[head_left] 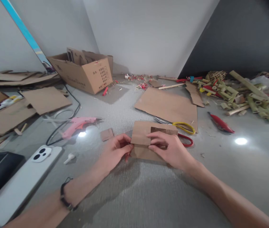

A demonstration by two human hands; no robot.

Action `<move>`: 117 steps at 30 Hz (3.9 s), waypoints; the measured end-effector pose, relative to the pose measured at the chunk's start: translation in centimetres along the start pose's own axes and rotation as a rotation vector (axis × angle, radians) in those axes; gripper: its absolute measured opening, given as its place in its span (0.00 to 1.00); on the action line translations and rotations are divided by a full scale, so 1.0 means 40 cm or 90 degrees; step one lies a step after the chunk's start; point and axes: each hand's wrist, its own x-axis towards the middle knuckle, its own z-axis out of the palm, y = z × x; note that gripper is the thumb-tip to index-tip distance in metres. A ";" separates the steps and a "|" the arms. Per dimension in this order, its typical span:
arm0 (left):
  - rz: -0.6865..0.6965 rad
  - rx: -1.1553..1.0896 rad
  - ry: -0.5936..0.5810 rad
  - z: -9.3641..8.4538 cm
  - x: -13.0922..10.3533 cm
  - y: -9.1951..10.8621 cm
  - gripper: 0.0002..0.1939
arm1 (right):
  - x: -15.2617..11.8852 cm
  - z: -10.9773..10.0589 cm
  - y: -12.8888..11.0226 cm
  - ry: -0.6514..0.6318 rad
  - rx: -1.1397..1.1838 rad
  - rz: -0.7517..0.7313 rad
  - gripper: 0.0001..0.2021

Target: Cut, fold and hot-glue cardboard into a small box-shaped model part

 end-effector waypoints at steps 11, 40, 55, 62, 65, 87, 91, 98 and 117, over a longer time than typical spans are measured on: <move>-0.023 0.088 -0.139 -0.033 0.000 0.003 0.15 | -0.001 -0.005 0.013 -0.003 0.007 0.008 0.13; 0.041 0.127 -0.109 -0.038 -0.002 -0.018 0.23 | -0.005 0.000 0.007 0.118 0.019 -0.006 0.09; 0.037 0.101 -0.118 -0.036 -0.004 -0.018 0.24 | -0.008 0.004 -0.002 0.138 0.028 0.011 0.08; 0.036 0.106 -0.106 -0.035 -0.001 -0.007 0.21 | -0.004 -0.013 -0.007 0.093 0.024 0.008 0.09; 0.030 0.119 -0.114 -0.041 0.000 -0.002 0.21 | -0.002 -0.026 -0.010 0.047 0.032 -0.001 0.11; 0.022 0.091 -0.105 -0.052 0.006 0.001 0.22 | -0.007 -0.044 -0.020 -0.027 -0.081 -0.161 0.10; 0.025 0.082 -0.123 -0.054 0.005 0.000 0.21 | -0.002 -0.036 -0.023 0.027 -0.067 -0.146 0.06; 0.038 0.066 -0.136 -0.053 0.009 -0.009 0.21 | -0.006 -0.028 -0.033 0.068 -0.003 -0.040 0.06; 0.045 0.061 -0.148 -0.048 0.000 -0.008 0.20 | 0.006 -0.017 -0.025 0.053 0.080 0.000 0.07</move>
